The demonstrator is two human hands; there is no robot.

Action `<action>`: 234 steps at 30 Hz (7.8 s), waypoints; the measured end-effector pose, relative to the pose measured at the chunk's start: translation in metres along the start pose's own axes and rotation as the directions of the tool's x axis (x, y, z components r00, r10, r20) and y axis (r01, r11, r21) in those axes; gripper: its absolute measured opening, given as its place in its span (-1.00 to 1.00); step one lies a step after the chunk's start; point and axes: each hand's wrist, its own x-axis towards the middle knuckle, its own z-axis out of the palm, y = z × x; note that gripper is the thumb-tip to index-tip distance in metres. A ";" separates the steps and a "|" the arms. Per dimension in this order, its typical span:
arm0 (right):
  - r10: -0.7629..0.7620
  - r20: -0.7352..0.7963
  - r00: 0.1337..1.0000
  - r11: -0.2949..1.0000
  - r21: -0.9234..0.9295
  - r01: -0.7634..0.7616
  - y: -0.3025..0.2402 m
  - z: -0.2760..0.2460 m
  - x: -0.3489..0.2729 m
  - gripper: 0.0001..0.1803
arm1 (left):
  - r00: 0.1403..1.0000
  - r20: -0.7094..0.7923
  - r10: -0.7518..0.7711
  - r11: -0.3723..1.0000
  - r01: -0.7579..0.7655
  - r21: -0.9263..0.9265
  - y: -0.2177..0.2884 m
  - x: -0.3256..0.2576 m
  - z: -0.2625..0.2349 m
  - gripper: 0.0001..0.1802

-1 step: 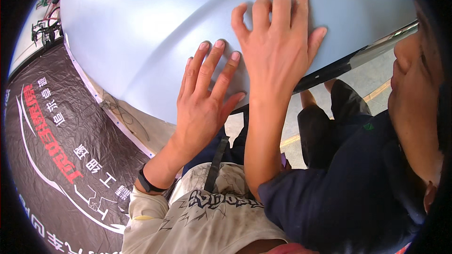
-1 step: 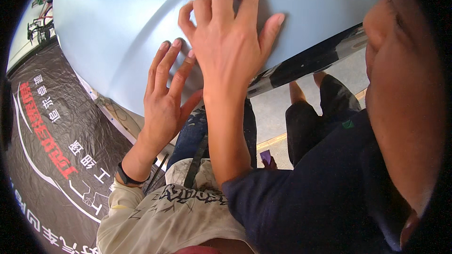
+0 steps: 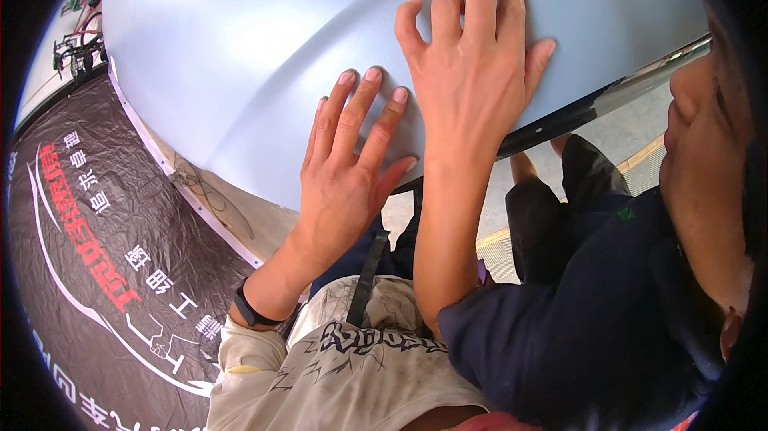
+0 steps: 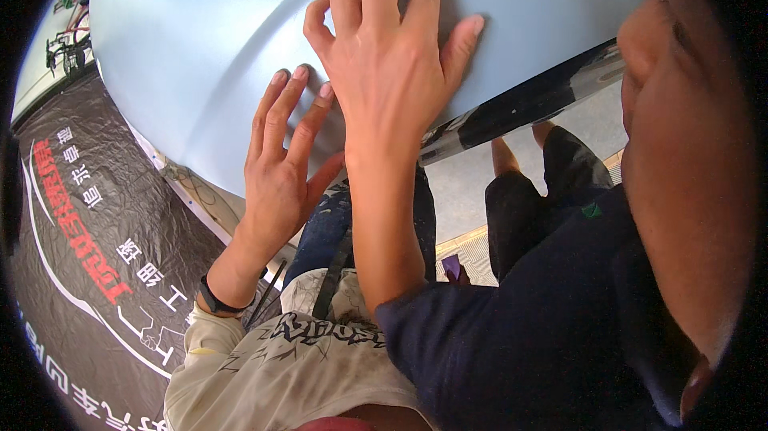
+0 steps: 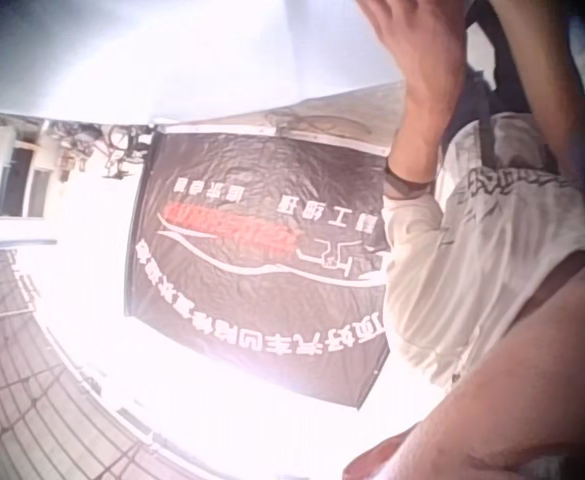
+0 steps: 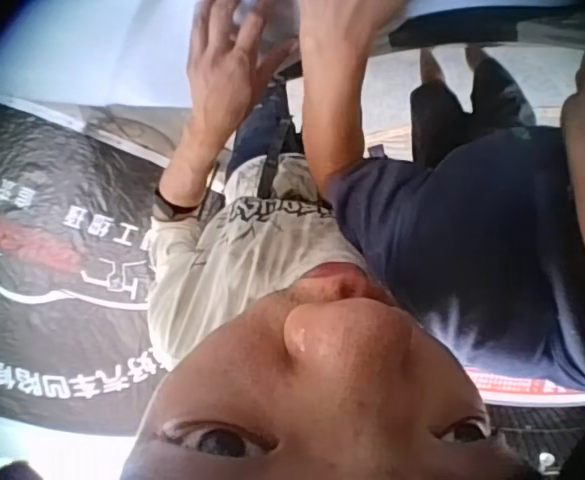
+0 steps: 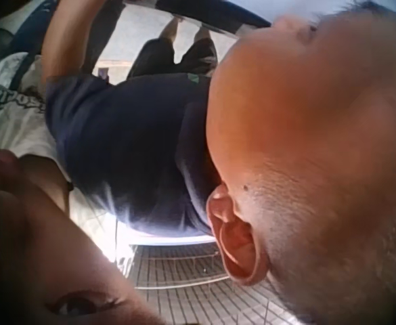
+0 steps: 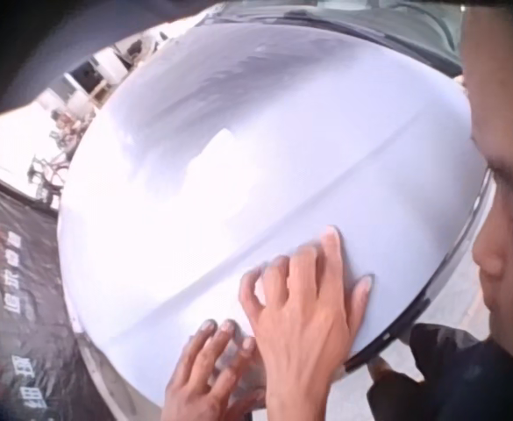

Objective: Sanding the surface of a car hood and fender using a sanding block and water.

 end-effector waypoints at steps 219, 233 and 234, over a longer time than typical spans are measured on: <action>-0.985 -0.120 -0.123 0.132 -0.061 -0.989 -0.203 0.037 -0.617 -0.53 | 0.953 0.097 0.286 0.889 -0.302 0.344 0.017 0.065 -0.003 -0.02; -0.993 -0.104 0.062 -0.061 -0.019 -0.998 -0.230 0.025 -0.650 -0.42 | 0.968 0.189 0.165 0.856 -0.235 0.461 0.035 0.083 -0.017 0.21; -0.992 -0.095 0.084 -0.083 -0.011 -0.996 -0.233 0.026 -0.657 -0.41 | 0.968 0.189 0.166 0.858 -0.236 0.456 0.035 0.088 -0.018 0.21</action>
